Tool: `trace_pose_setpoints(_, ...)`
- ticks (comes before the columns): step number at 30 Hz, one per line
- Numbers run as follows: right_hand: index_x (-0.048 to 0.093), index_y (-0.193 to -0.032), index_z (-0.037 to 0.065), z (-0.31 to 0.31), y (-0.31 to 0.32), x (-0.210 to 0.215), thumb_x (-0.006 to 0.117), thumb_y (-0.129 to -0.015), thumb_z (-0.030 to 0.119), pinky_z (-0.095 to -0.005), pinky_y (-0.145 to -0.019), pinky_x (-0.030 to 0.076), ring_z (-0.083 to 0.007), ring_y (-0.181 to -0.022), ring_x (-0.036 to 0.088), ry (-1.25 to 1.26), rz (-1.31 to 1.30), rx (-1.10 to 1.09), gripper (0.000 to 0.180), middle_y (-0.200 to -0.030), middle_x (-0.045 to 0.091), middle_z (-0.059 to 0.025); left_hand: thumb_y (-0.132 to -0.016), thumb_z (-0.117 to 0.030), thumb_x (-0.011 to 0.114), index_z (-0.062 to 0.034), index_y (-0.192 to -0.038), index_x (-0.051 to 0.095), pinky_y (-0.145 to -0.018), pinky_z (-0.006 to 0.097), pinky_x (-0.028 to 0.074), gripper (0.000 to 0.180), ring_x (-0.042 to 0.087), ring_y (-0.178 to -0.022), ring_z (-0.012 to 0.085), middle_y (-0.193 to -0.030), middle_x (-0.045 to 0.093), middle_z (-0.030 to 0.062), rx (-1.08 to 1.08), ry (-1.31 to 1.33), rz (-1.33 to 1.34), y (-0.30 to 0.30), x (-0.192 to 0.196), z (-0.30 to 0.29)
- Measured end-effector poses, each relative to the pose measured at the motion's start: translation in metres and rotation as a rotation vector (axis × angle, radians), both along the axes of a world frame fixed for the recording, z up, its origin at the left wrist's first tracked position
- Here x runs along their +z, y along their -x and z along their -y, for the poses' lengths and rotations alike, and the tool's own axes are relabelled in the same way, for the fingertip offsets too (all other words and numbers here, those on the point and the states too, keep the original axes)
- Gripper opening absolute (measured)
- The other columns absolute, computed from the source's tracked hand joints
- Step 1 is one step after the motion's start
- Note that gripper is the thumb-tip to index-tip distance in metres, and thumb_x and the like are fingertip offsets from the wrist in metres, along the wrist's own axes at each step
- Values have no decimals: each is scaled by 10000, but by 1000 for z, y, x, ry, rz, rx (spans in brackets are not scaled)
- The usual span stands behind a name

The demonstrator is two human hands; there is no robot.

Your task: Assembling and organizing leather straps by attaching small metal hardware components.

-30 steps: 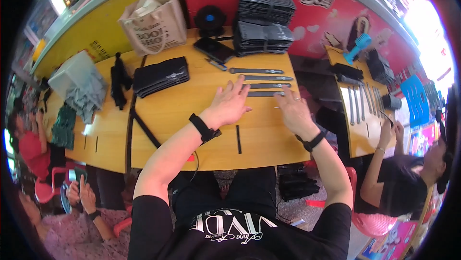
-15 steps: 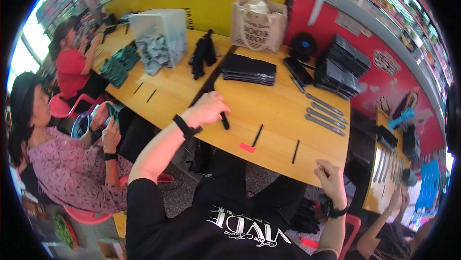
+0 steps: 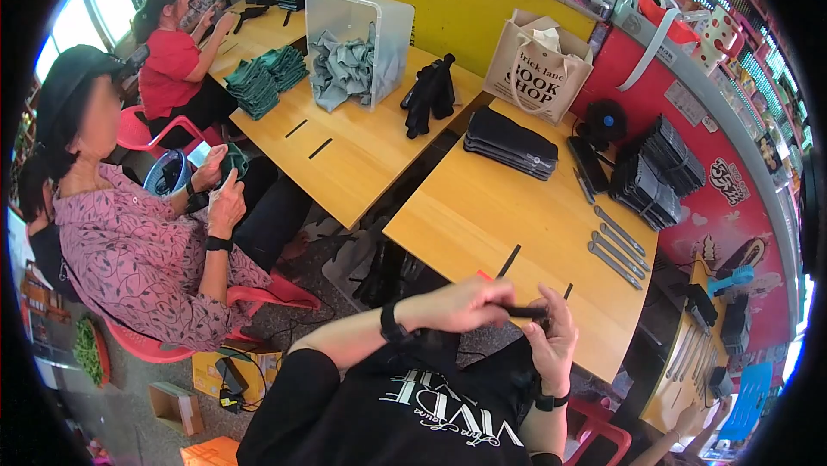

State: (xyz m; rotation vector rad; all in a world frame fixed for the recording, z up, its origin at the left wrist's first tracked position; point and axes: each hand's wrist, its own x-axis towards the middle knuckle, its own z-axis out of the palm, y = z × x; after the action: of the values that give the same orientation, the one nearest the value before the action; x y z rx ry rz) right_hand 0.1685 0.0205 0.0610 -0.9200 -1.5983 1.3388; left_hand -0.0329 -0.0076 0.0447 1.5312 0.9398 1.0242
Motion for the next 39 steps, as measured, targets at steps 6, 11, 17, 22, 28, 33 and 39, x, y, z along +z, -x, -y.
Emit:
trace_pose_setpoints(6,594,-814,-7,0,0,-11,647,-797,-52,-216,-574,403,-83,-641,505,-174,129,-44,72,-752,571,-4,-828,-136,678,-8,-1041,541,-677,375,479,283,617,-821,314,-913,618,151,144,-194,-189,-34,-13,7)
trace_pose_setpoints(11,610,-817,-12,0,-22,-6,646,-809,-44,-220,-549,408,-84,-625,516,75,-74,-93,49,-732,561,-6,-846,-161,657,-11,-1020,567,-642,400,462,247,594,-808,361,-865,584,160,196,-361,-186,-49,-19,1)
trace_pose_setpoints(17,595,-796,-16,1,-36,-33,631,-824,-40,-202,-558,391,-55,-612,480,-29,-36,-108,51,-687,549,1,-924,-102,546,-4,-995,587,-577,317,453,127,563,-626,219,-769,582,102,137,-99,60,-73,-10,8)
trace_pose_setpoints(22,590,-789,-11,5,-30,-31,616,-835,-40,-201,-557,389,-52,-610,473,69,16,-129,61,-687,559,12,-965,-115,491,3,-978,593,-511,222,406,156,474,-555,66,-695,534,12,189,195,213,-79,-23,16)
trace_pose_setpoints(28,614,-818,-15,10,-33,-15,597,-852,-18,-198,-552,388,-50,-619,482,150,93,-200,39,-692,564,12,-969,-117,503,-8,-1047,602,-550,202,433,166,502,-598,52,-724,558,-17,157,215,266,-78,-35,12)
trace_pose_setpoints(33,630,-1032,-20,9,-19,-25,595,-888,18,-202,-564,416,-54,-656,519,40,120,-186,153,-802,585,-21,-987,-194,498,-25,-1083,620,-582,197,461,229,553,-633,49,-820,631,-4,242,434,361,-61,-31,11)
trace_pose_setpoints(39,604,-1114,-8,16,-25,-30,549,-888,-26,-275,-552,463,-202,-624,601,-160,249,-134,234,-808,604,-131,-992,-178,484,-28,-1132,590,-537,204,414,231,535,-574,93,-782,612,36,168,508,667,-49,-30,-3)
